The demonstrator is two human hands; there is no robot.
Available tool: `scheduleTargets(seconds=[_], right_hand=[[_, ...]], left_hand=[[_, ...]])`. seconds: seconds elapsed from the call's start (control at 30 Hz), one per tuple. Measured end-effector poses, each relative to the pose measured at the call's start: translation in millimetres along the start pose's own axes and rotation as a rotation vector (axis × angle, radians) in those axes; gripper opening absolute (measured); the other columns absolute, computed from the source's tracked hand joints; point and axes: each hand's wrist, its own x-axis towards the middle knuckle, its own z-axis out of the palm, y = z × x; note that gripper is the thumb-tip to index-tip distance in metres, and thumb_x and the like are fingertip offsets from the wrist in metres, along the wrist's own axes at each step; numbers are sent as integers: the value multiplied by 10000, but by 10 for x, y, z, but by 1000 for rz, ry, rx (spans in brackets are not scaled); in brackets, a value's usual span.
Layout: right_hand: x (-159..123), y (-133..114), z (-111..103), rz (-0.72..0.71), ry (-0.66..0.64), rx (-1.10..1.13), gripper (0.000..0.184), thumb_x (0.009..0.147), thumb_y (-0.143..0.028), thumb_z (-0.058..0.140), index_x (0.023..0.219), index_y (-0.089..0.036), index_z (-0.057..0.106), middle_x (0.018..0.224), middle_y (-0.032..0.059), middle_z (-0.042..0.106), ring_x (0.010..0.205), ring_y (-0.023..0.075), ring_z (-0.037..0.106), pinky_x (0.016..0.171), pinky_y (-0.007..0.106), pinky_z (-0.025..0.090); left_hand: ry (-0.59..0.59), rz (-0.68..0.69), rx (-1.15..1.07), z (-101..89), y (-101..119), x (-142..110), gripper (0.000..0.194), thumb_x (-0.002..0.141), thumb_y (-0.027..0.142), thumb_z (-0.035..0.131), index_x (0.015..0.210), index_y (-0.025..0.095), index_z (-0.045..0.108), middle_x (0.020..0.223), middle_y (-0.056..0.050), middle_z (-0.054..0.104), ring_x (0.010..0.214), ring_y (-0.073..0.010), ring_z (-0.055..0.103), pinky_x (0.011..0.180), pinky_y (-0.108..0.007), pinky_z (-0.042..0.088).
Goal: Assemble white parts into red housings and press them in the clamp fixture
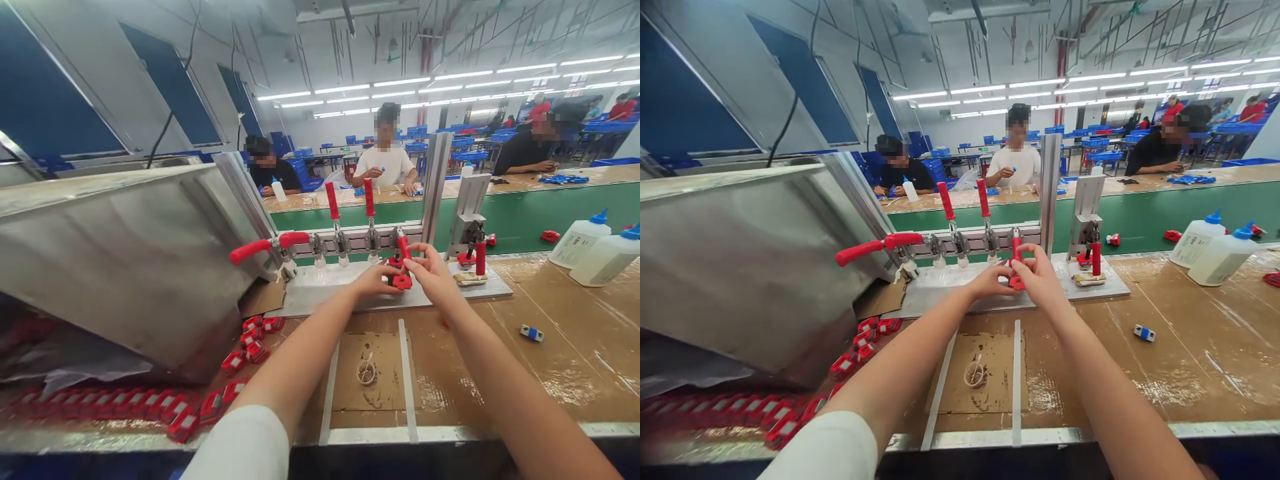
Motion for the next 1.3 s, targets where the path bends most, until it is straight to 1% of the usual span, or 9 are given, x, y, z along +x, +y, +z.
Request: scheduleTargets(seconds=[0.1,0.2,0.27,0.43,0.5,0.7,1.03,1.13,1.3], right_hand=[[14,-215,-5,35,-34,-14,529,816,-523,732,1231,-230,583,734,-12,664,648,179,624,600,296,493],[37,-296,-22,29,-47,-46,530,825,-513,740,1266,-243,620,777,2,671,611,161,591,542,279,465],[44,-321,-31,33,-53,-60,518,836,-507,735,1268,-239,635,777,4,670,602,152,573,527,270,450],[68,-390,-43,52,-96,-57,494,829,-523,735,1207,-209,676,724,-1,660,663,163,594,576,270,449],[85,-406,-55,47,-114,-79,500,825,-534,737,1195,-202,684,720,-3,663,654,158,587,580,269,435],[99,-390,-103,56,-135,-70,496,835,-545,731,1202,-214,685,742,6,687,709,185,627,640,298,470],[101,-481,-143,78,-152,-28,454,849,-533,707,1164,-206,726,769,18,686,677,156,577,594,266,438],[116,-466,-149,69,-146,-28,455,840,-535,713,1155,-207,729,781,15,678,692,155,578,610,270,445],[136,-462,-143,62,-165,-71,535,829,-583,722,1197,-194,718,754,12,662,641,144,534,586,280,427]], left_hand=[[23,50,-116,175,71,81,406,733,374,832,1057,134,788,1030,-77,762,1019,-254,681,999,-359,505],[-40,99,-157,253,164,31,467,740,397,838,1126,141,776,1026,-71,765,1038,-255,680,1010,-351,495],[-27,82,-130,237,184,-31,467,757,409,830,1151,165,771,1033,-60,767,1089,-264,667,1050,-362,470],[267,-162,-33,159,32,-88,419,803,431,780,1139,182,748,1067,-69,762,996,-254,692,957,-363,510],[315,-183,-25,165,-37,-47,403,814,417,765,1138,179,736,1083,-68,760,997,-254,692,948,-359,507],[178,-64,13,291,-78,97,445,828,431,757,1204,199,711,1149,-57,746,1049,-265,672,967,-360,496],[258,-118,27,400,-233,203,424,933,414,642,1286,179,618,1253,-115,691,1143,-275,627,1007,-397,482],[344,-118,71,448,-276,182,397,940,399,635,1264,172,610,1214,-116,688,1149,-269,606,1019,-398,463],[498,-246,151,474,-317,201,330,904,398,681,1124,154,648,1066,-103,697,1020,-268,621,937,-401,479]])
